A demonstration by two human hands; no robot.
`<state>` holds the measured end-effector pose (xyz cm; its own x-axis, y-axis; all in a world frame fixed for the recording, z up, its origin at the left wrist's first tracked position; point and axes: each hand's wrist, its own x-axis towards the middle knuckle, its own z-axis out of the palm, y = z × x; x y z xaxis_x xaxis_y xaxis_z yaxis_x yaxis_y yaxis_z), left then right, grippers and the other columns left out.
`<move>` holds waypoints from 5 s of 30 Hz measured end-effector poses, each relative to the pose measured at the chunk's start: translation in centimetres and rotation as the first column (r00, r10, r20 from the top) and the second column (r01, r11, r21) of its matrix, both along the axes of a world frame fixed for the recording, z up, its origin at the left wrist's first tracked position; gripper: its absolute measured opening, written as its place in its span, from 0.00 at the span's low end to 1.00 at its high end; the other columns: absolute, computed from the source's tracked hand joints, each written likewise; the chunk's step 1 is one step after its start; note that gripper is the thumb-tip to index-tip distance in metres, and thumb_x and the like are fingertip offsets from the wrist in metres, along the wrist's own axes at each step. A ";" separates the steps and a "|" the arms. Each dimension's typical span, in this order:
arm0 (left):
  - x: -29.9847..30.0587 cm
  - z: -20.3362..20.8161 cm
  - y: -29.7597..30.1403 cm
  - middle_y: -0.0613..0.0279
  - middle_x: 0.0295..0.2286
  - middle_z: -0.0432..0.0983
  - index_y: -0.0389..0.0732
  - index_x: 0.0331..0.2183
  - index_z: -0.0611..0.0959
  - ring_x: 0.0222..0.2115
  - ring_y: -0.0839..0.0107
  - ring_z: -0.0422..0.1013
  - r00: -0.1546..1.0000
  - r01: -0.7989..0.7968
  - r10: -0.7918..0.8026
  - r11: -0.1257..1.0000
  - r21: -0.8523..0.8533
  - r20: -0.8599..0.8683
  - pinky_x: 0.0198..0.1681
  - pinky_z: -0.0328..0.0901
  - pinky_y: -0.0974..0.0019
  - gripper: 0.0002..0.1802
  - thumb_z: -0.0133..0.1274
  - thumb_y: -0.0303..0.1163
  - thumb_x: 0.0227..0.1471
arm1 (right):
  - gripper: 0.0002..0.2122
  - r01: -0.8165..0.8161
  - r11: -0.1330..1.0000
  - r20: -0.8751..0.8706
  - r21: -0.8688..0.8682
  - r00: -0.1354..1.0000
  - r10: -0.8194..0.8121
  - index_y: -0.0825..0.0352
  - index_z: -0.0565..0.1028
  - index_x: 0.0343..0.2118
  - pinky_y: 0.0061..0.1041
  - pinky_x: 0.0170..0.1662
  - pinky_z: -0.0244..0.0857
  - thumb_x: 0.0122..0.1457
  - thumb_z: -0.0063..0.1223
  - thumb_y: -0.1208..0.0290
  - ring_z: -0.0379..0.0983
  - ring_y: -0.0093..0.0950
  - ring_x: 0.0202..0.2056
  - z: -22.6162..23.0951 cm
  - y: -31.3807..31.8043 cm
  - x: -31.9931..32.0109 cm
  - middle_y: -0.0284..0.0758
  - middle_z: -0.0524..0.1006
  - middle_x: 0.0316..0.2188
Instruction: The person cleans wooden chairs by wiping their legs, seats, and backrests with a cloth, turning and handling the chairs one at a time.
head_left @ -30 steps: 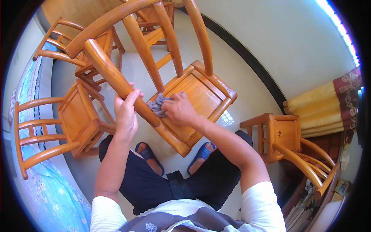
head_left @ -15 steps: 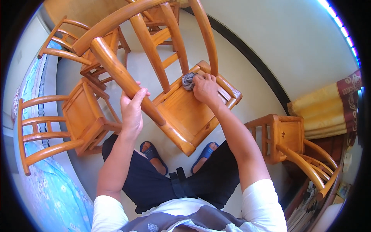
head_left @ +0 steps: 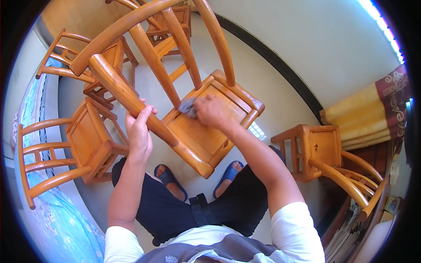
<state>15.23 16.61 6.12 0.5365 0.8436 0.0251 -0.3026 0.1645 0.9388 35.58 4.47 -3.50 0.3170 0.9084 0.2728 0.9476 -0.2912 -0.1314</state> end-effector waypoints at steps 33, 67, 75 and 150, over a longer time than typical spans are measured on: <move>0.2 0.1 0.6 0.60 0.31 0.72 0.36 0.42 0.74 0.33 0.71 0.70 1.000 -0.026 0.026 0.999 -0.046 -0.003 0.42 0.65 0.68 0.15 0.53 0.24 0.49 | 0.20 -0.164 0.957 -0.199 -0.240 0.973 0.117 0.67 0.75 0.41 0.40 0.37 0.67 0.48 0.57 0.59 0.76 0.41 0.31 4.0 -4.9 -8.2 0.42 0.79 0.24; 1.5 0.4 0.0 0.61 0.28 0.72 0.35 0.39 0.73 0.29 0.72 0.70 0.994 -0.111 0.111 0.994 0.002 0.019 0.39 0.65 0.69 0.14 0.54 0.21 0.48 | 0.15 -0.260 0.936 -0.282 0.238 0.903 0.323 0.66 0.73 0.44 0.39 0.50 0.64 0.51 0.49 0.75 0.70 0.42 0.47 0.3 0.6 -6.4 0.43 0.77 0.34; 0.8 0.4 -0.1 0.62 0.28 0.71 0.35 0.40 0.73 0.30 0.72 0.71 0.997 -0.078 0.078 0.997 0.004 0.016 0.40 0.65 0.69 0.15 0.55 0.22 0.48 | 0.15 -0.350 0.846 -0.278 -0.403 0.927 0.252 0.58 0.78 0.42 0.38 0.42 0.68 0.50 0.53 0.70 0.72 0.40 0.41 5.6 -3.2 -6.7 0.39 0.74 0.36; 0.9 0.1 0.0 0.61 0.31 0.70 0.35 0.40 0.72 0.31 0.72 0.71 0.997 -0.074 0.074 0.997 0.024 0.018 0.40 0.65 0.69 0.14 0.55 0.22 0.50 | 0.16 0.062 0.993 -0.132 -0.097 0.989 -0.075 0.51 0.79 0.43 0.36 0.47 0.65 0.51 0.52 0.73 0.67 0.38 0.46 2.4 0.1 -5.1 0.38 0.72 0.41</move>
<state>16.16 16.65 6.19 0.4719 0.8799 0.0552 -0.3294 0.1179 0.9368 30.43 4.56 -1.10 0.4072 0.9026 0.1394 0.9005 -0.3714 -0.2261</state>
